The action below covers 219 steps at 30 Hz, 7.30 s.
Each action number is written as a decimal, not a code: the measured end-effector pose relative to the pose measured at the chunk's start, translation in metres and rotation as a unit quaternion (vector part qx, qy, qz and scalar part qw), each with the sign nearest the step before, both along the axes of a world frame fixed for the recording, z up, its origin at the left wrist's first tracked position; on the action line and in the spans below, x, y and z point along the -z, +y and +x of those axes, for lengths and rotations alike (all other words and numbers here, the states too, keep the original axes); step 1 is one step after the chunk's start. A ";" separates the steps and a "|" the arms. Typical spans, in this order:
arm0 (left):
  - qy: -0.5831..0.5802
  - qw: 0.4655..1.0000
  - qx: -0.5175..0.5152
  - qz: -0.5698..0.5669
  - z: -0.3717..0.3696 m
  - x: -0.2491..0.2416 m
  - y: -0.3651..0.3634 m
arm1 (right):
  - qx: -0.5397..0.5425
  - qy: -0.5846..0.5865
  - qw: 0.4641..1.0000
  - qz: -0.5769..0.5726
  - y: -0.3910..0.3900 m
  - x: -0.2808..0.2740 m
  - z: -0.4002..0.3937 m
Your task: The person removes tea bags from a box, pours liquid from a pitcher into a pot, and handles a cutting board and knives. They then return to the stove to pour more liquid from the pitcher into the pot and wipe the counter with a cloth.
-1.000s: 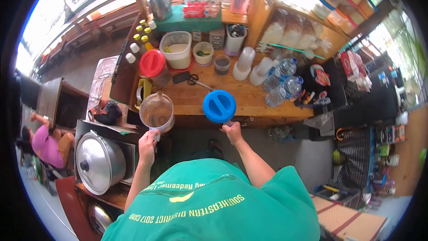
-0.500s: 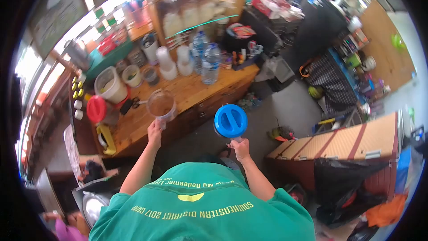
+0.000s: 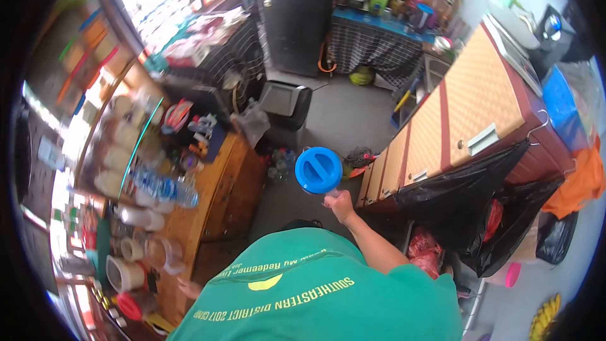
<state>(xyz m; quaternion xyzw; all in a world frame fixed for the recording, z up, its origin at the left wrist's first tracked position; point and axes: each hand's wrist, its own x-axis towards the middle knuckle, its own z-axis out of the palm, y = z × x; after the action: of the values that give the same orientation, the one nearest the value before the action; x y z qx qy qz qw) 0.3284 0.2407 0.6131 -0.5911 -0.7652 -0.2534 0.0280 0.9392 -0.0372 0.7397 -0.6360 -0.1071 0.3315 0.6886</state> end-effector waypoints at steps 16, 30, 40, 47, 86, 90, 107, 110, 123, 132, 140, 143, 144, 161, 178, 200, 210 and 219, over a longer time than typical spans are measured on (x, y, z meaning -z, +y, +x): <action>-0.038 0.841 0.350 -0.412 0.372 -0.003 0.110 | 0.307 0.051 0.949 0.050 0.066 -0.025 0.263; -0.017 0.734 0.528 -0.427 0.752 -0.012 0.249 | 0.384 0.036 0.923 0.017 0.098 -0.040 0.519; 0.014 0.707 0.534 -0.464 0.986 0.000 0.264 | 0.366 0.015 0.930 0.021 0.119 -0.071 0.766; 0.002 0.697 0.533 -0.479 1.120 0.002 0.277 | 0.355 -0.011 0.934 0.020 0.138 -0.102 0.931; -0.059 0.804 0.311 -0.503 1.509 -0.032 0.196 | 0.270 0.062 0.961 -0.026 0.228 -0.015 1.567; -0.066 0.808 0.297 -0.505 1.524 -0.036 0.175 | 0.246 0.074 0.966 -0.029 0.232 -0.002 1.583; -0.095 0.821 0.246 -0.507 1.529 -0.040 0.129 | 0.231 0.112 0.963 -0.084 0.249 0.060 1.612; -0.102 0.823 0.235 -0.506 1.526 -0.041 0.120 | 0.227 0.100 0.965 -0.086 0.251 0.083 1.618; -0.145 0.826 0.193 -0.509 1.493 -0.033 0.077 | 0.148 0.070 0.965 -0.203 0.223 0.077 1.629; -0.245 0.837 0.168 -0.460 1.425 0.004 0.035 | 0.048 0.088 0.960 -0.262 0.193 0.098 1.654; -0.233 0.829 0.098 -0.499 1.316 0.009 -0.020 | -0.139 -0.252 0.820 -0.495 0.287 -0.081 1.567; -0.284 0.805 0.069 -0.516 1.262 0.005 -0.045 | -0.368 -0.376 0.761 -0.380 0.414 -0.208 1.364; -0.299 0.805 0.055 -0.509 1.245 -0.006 -0.051 | -0.408 -0.453 0.716 -0.340 0.444 -0.239 1.282; -0.442 0.815 -0.271 -0.258 1.070 0.019 -0.177 | -0.941 -0.323 -0.080 0.058 0.397 0.035 0.544; -0.410 0.678 -0.556 -0.252 0.901 -0.061 -0.231 | -0.932 -0.280 -0.208 0.098 0.369 0.106 0.236; -0.373 0.759 -0.354 -0.399 0.457 -0.091 -0.374 | -0.906 -0.249 -0.301 0.166 0.173 0.062 -0.188; -0.404 0.492 -0.740 -0.217 0.532 0.028 -0.534 | -0.915 -0.204 -0.329 0.111 0.110 -0.065 -0.450; -0.626 0.503 -0.581 -0.133 0.493 -0.002 -0.489 | -0.667 0.405 -0.610 0.137 0.044 -0.302 -0.522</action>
<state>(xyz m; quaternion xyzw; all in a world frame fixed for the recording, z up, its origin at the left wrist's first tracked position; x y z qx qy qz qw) 0.8218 -0.2481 0.6150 0.3026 -0.7793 -0.3796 -0.3963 0.4175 0.0068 1.0422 -0.6882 0.1250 -0.5001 0.5105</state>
